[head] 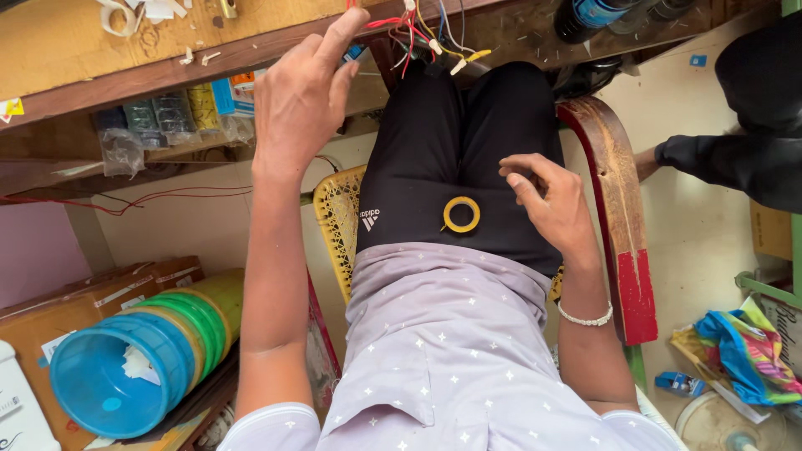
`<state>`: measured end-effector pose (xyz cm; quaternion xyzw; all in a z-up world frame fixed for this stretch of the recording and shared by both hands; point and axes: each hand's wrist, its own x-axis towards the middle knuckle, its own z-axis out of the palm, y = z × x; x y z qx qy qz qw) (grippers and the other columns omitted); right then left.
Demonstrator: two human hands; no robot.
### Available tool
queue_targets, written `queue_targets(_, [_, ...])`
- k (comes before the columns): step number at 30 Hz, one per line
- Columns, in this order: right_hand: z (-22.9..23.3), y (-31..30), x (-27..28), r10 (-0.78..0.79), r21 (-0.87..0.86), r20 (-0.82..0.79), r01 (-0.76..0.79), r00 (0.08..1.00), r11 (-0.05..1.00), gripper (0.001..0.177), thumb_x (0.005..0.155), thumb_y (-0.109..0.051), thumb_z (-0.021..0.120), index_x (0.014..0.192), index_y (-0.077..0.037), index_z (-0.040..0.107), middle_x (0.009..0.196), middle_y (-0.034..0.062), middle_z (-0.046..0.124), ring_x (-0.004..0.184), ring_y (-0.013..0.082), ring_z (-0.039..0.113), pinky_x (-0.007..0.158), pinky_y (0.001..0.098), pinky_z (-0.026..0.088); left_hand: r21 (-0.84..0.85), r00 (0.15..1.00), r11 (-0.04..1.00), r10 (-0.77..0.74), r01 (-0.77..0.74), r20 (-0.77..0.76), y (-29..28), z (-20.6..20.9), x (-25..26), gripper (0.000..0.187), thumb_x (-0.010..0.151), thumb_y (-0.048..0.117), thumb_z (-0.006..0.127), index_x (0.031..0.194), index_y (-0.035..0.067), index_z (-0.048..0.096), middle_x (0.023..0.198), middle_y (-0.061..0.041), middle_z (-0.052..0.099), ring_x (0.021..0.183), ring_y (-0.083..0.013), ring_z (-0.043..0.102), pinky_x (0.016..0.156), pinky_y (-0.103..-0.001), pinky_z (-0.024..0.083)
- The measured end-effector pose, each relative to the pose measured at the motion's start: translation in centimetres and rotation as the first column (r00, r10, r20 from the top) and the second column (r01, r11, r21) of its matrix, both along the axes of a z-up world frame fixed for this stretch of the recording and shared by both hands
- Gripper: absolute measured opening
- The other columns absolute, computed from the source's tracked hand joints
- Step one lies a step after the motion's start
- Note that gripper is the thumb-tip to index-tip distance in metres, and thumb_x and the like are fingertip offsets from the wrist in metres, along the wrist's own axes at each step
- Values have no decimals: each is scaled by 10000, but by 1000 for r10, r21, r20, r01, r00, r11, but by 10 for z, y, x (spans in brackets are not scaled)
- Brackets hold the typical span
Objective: The person sits at a workbench and uses yellow electrical tape to insulate wire connections on a small motor. They use scissors to cut the tape and wrap it around the exposed ends of the wires.
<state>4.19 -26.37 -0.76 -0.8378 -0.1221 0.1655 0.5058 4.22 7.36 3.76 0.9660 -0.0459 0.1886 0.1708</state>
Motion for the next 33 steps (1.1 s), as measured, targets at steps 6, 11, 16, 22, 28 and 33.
queue_targets(6, [-2,4,-7,6,27,16,-7,1000,1000,214,976,-45,631,1166,-4,720,962,64,751,696,68,611,622,226,506,-65,973,995,93,-81,213,-4,-12,-5,443,1064,147,724,1475,214,571,1030,-74,654,885,-307,671,782,-444,535])
queue_targets(11, [18,13,0,-32,186,45,23,998,982,158,1032,-31,625,1154,-8,723,877,34,653,734,62,575,664,210,479,-103,896,962,274,-253,350,6,-9,20,228,1023,127,725,1220,64,628,1078,-119,667,884,-321,656,808,-437,525])
queue_targets(16, [65,56,34,-44,364,407,-118,912,924,74,1104,8,611,1128,-2,681,1220,54,653,891,57,589,756,221,494,-724,983,681,183,-109,23,3,-4,44,234,954,39,681,1185,18,646,1158,-116,762,720,-255,669,727,-376,553])
queue_targets(22, [111,137,104,176,61,762,-340,623,938,206,1133,-189,663,1178,12,669,1236,133,614,1048,212,644,786,271,535,-715,967,679,34,164,254,-20,-11,30,328,760,-185,476,900,30,680,1377,-201,628,1073,-275,776,678,-332,575])
queue_targets(28, [90,161,122,211,-124,814,-192,541,973,566,1063,-503,758,1305,-17,597,1207,131,610,1066,242,686,896,375,577,-704,964,669,-78,240,254,-13,-18,24,225,811,-145,511,904,10,645,1439,-145,622,976,-317,724,820,-355,542])
queue_targets(33, [73,166,116,162,-152,828,-64,536,986,555,1090,-499,763,1324,-36,564,1169,116,679,1068,266,709,933,388,566,-647,938,688,-158,328,308,-3,-15,36,220,787,-102,533,848,55,675,1365,-121,678,1022,-334,681,968,-399,503])
